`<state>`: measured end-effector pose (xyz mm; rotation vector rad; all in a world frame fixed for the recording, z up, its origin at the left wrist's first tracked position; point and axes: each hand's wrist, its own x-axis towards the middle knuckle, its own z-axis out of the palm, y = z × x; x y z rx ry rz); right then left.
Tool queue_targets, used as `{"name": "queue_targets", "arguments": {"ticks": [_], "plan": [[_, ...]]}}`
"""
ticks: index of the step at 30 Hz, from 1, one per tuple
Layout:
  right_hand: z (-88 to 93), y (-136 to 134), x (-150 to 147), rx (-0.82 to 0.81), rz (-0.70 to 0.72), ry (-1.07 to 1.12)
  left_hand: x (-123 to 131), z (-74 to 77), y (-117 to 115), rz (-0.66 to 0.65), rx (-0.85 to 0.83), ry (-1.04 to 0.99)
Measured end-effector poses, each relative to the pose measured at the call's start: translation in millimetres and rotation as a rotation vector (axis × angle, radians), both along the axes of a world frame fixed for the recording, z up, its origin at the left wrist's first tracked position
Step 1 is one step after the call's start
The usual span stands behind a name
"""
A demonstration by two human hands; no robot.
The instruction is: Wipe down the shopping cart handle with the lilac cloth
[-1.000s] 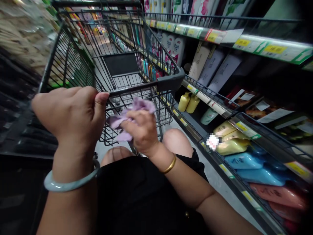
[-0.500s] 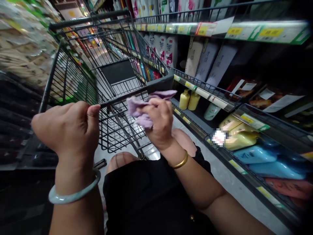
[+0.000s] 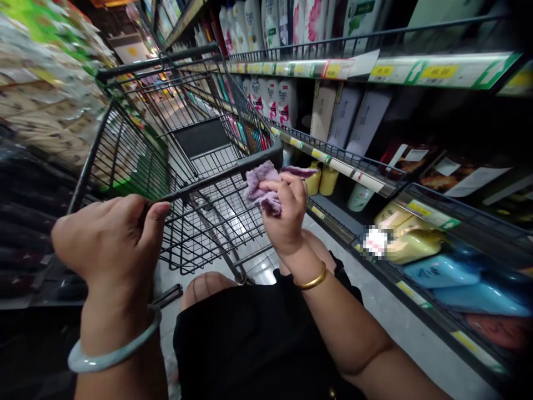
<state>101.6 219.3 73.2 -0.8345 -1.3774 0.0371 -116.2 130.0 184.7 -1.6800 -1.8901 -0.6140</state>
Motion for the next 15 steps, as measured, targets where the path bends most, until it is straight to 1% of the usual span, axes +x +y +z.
{"name": "queue_targets", "arguments": {"ticks": [2, 5, 7, 10, 11, 13, 15], "plan": [[-5.7, -2, -5, -0.031, 0.043, -0.05, -3, -0.7, 2, 0.02, 0.02, 0.022], [-14.4, -8, -18, 0.032, 0.165, -0.21, -10, -1.7, 5, 0.025, 0.044, 0.033], [-14.4, -8, -19, 0.051, 0.175, -0.183, -16, -1.4, 7, 0.016, 0.059, 0.044], [-9.2, -1, -11, -0.061, 0.109, -0.019, -24, -0.2, 6, 0.001, 0.074, 0.053], [-8.0, 1, -9, -0.098, 0.105, -0.005, -27, 0.0, 5, -0.003, 0.065, 0.054], [-7.6, 2, -9, -0.127, 0.139, -0.058, -33, -0.3, 4, -0.006, 0.038, 0.053], [-9.0, 2, -11, -0.108, 0.209, -0.154, -41, -1.3, 3, -0.002, 0.028, 0.058]]}}
